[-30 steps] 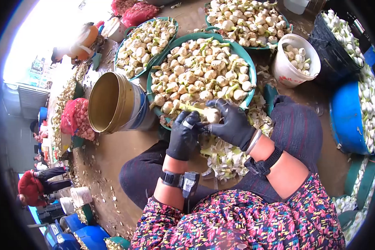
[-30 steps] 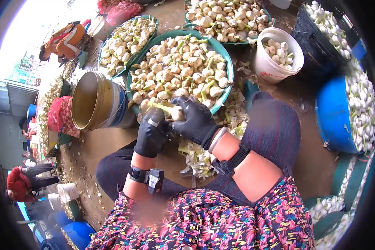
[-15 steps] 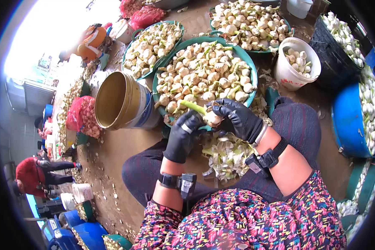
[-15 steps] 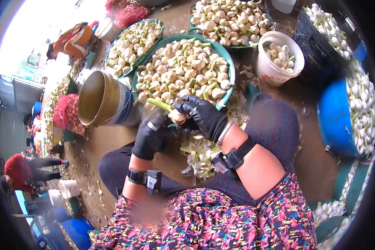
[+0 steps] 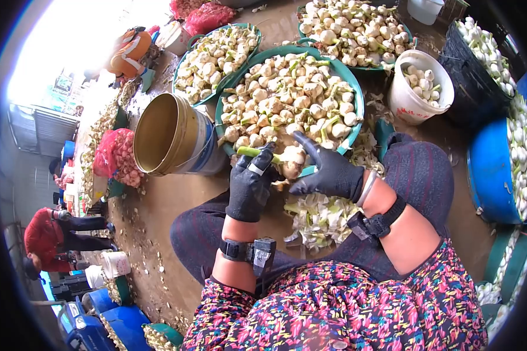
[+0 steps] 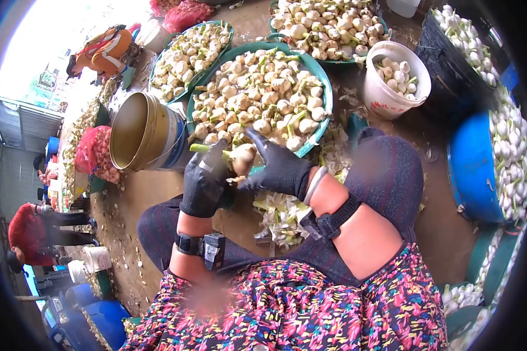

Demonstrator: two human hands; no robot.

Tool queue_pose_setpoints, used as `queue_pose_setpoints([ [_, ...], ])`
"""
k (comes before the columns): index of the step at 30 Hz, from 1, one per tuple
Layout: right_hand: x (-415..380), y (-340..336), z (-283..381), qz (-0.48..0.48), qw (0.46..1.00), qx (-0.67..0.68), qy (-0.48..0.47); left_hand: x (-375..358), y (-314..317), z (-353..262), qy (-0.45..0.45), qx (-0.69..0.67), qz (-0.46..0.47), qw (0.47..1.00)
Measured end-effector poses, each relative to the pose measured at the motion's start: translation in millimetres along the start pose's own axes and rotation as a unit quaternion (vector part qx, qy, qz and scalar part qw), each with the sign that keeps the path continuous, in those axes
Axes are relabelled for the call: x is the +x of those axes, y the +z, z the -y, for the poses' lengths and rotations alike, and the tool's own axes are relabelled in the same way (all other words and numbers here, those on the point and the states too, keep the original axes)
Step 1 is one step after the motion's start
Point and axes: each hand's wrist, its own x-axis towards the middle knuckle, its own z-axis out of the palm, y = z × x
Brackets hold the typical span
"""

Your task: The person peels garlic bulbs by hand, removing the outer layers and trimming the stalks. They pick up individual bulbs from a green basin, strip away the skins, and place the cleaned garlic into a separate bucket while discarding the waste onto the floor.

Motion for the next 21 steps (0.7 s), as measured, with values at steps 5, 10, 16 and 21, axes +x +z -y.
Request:
queue_pose_setpoints([
  [5, 4.1, 3.3, -1.3, -0.059, 0.977, 0.203, -0.016, 2.7, 15.0, 3.6, 0.116, 0.066, -0.006, 0.991],
  [10, 6.0, 4.8, -2.9, -0.077, 0.937, 0.34, -0.011, 0.5, 18.9, -20.5, 0.007, 0.034, -0.003, 0.999],
  [16, 5.4, -2.4, 5.2, -0.044, 0.89, 0.451, 0.039, 1.8, 12.5, -20.0, 0.064, 0.042, 0.046, 0.996],
  [21, 5.7, 0.1, 3.8, -0.034, 0.913, 0.402, 0.057, 0.6, 11.0, -24.9, 0.007, 0.053, 0.071, 0.996],
])
